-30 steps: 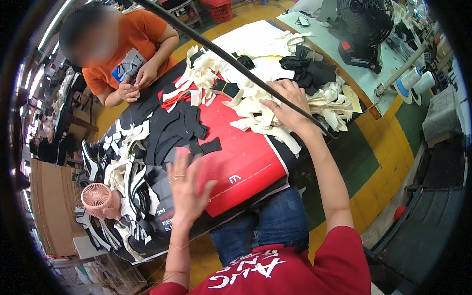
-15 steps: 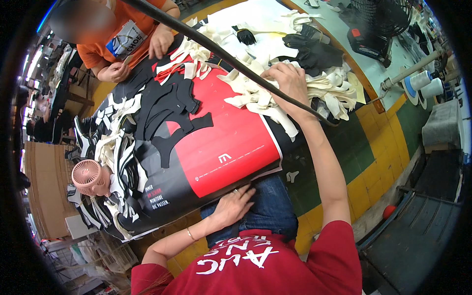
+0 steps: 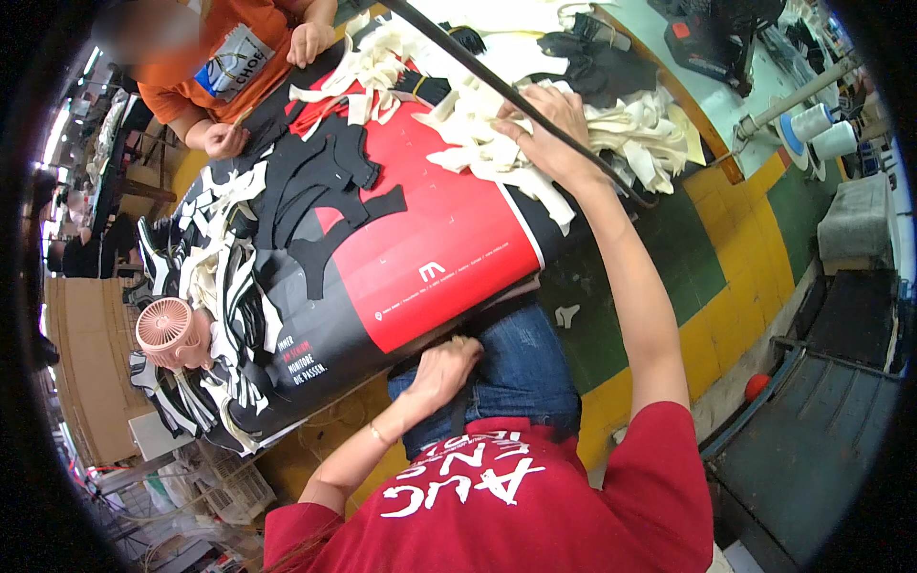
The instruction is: The person repeatedly picks white fabric pieces from a pile, aligns them with black fabric pieces on a red and black work surface, and presses them together. The person handles the pieces one at a time, occasionally adjusting their position before moving to the next piece.
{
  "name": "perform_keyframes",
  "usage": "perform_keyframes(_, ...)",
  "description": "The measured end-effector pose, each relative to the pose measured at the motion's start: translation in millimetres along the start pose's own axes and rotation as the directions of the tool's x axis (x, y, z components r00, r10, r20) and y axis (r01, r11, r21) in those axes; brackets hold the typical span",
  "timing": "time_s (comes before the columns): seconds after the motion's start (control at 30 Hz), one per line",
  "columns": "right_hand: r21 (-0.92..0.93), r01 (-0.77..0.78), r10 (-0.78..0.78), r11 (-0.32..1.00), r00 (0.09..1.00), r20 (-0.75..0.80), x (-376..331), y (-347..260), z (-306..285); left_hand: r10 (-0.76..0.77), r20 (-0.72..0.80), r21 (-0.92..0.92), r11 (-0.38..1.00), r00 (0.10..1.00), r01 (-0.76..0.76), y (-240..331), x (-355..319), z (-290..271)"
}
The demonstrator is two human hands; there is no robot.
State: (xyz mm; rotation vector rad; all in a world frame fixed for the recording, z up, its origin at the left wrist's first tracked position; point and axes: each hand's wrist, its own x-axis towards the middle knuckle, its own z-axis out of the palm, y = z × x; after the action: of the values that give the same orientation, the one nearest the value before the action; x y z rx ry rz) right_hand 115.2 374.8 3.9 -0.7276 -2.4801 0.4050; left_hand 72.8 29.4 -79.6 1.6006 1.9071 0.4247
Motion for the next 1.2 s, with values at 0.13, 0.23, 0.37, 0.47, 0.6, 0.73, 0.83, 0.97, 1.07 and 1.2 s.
perform_keyframes(0.13, 0.005, -0.028, 0.028, 1.000, 0.998, 0.052, 4.7, -1.0, -3.6, 0.174, -0.115, -0.208, 0.959, 0.978, -0.195, 41.4, -20.7, -63.1)
perform_keyframes(0.23, 0.055, -0.054, 0.051, 0.997, 0.997, 0.061, 7.7, -0.6, -5.2, 0.197, -0.257, -0.298, 0.915, 0.946, -0.272, 48.6, -32.7, -119.7)
perform_keyframes(0.37, 0.170, -0.051, 0.042, 0.984, 0.998, 0.055, 10.2, 1.9, -9.6, 0.020, -0.453, -0.375, 0.903, 0.892, -0.210, 25.9, -28.4, -160.6)
perform_keyframes(0.47, 0.285, -0.136, 0.092, 0.949, 0.982, 0.163, 11.4, 6.0, -16.2, -0.042, -0.310, -0.154, 0.988, 0.950, -0.007, -2.8, -20.0, -173.3)
perform_keyframes(0.6, 0.409, -0.181, 0.098, 0.894, 0.971, 0.217, 13.3, 9.8, -23.7, -0.170, -0.202, -0.024, 0.985, 0.964, 0.168, -14.0, -36.7, -189.3)
perform_keyframes(0.73, 0.416, -0.102, 0.024, 0.904, 0.982, 0.188, 17.8, 6.7, -23.9, 0.020, -0.394, -0.019, 0.999, 0.919, -0.030, -1.0, -19.3, -205.6)
perform_keyframes(0.83, 0.360, 0.052, -0.112, 0.931, 0.983, 0.148, 16.9, 2.8, -25.9, 0.254, -0.533, -0.003, 0.953, 0.807, -0.301, 9.9, 51.2, -204.7)
perform_keyframes(0.97, 0.325, 0.085, -0.125, 0.942, 0.986, 0.107, 13.0, -0.1, -29.0, 0.286, -0.534, 0.052, 0.950, 0.796, -0.307, 18.3, 166.7, -191.4)
perform_keyframes(1.07, 0.322, 0.140, -0.165, 0.936, 0.985, 0.051, 11.3, 2.1, -32.1, 0.291, -0.474, 0.193, 0.955, 0.831, -0.224, 13.5, 203.2, -177.2)
perform_keyframes(1.2, 0.530, -0.122, 0.048, 0.839, 0.987, 0.152, 9.5, 11.2, -37.9, 0.311, -0.416, 0.428, 0.896, 0.854, -0.118, 4.6, 210.3, -158.7)
